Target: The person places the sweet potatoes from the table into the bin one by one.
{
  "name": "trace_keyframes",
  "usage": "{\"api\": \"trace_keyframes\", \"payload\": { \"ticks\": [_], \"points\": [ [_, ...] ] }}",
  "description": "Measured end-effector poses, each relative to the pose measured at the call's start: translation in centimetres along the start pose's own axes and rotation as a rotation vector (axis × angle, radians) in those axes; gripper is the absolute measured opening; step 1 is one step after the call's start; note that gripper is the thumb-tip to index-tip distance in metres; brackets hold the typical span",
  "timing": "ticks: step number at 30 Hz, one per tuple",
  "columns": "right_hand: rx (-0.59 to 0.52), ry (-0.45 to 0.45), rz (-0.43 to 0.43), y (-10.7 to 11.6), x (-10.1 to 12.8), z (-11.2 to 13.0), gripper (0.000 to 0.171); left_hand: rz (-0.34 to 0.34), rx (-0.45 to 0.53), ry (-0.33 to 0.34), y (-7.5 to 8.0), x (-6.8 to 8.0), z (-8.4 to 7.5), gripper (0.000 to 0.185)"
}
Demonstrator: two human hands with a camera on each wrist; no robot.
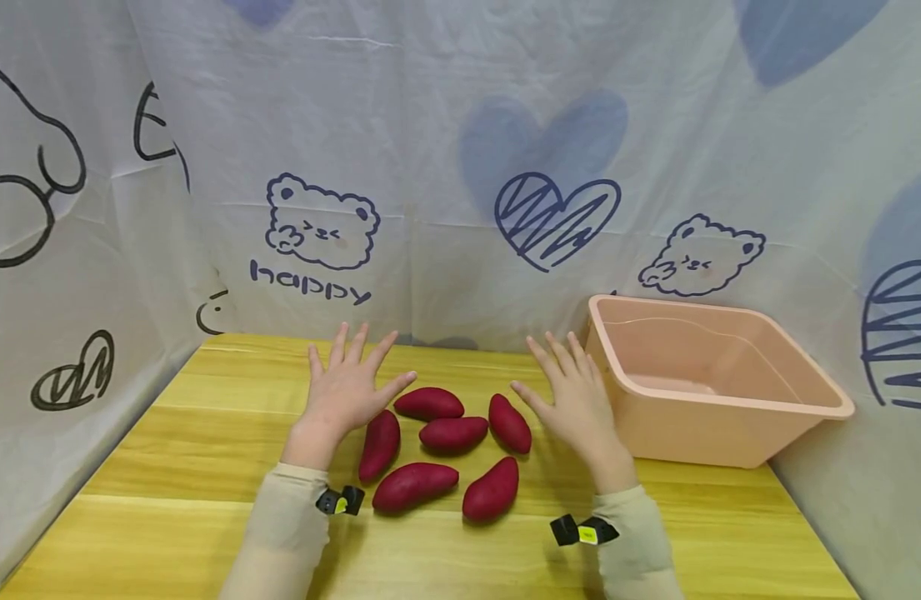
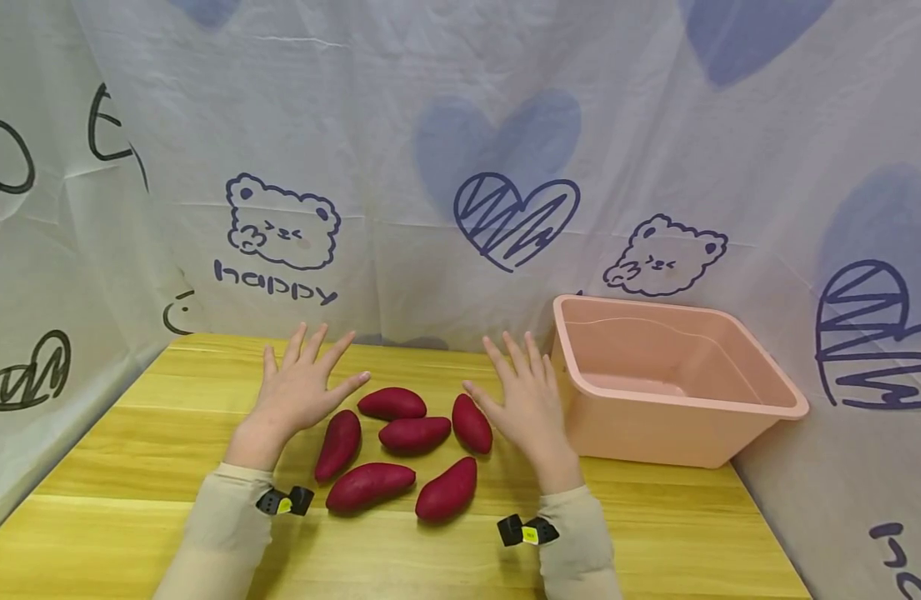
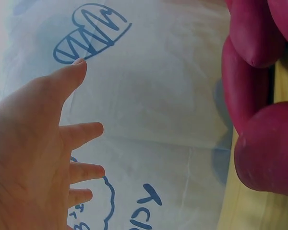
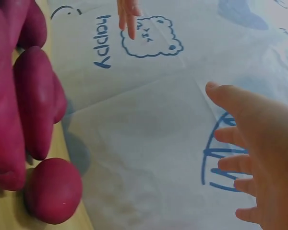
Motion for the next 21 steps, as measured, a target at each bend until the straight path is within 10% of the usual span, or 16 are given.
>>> {"api": "trace_keyframes", "payload": {
  "ticks": [21],
  "points": [
    [-0.031, -0.015, -0.174, 4.1, 2.1, -2.5, 0.07, -0.08, -0.043, -0.095, 1.5, 1.6, -3.5, 0.077]
  ]
}}
Point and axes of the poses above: each hand's wrist, its own x-axis away from the middle knuckle, its own y-axis out of the back of the hand, z = x × y, the point moved 6 cm from there along -x, towards the middle knuckle, and after that the axes turned 12 degrees about z, right-handed, at the moved point
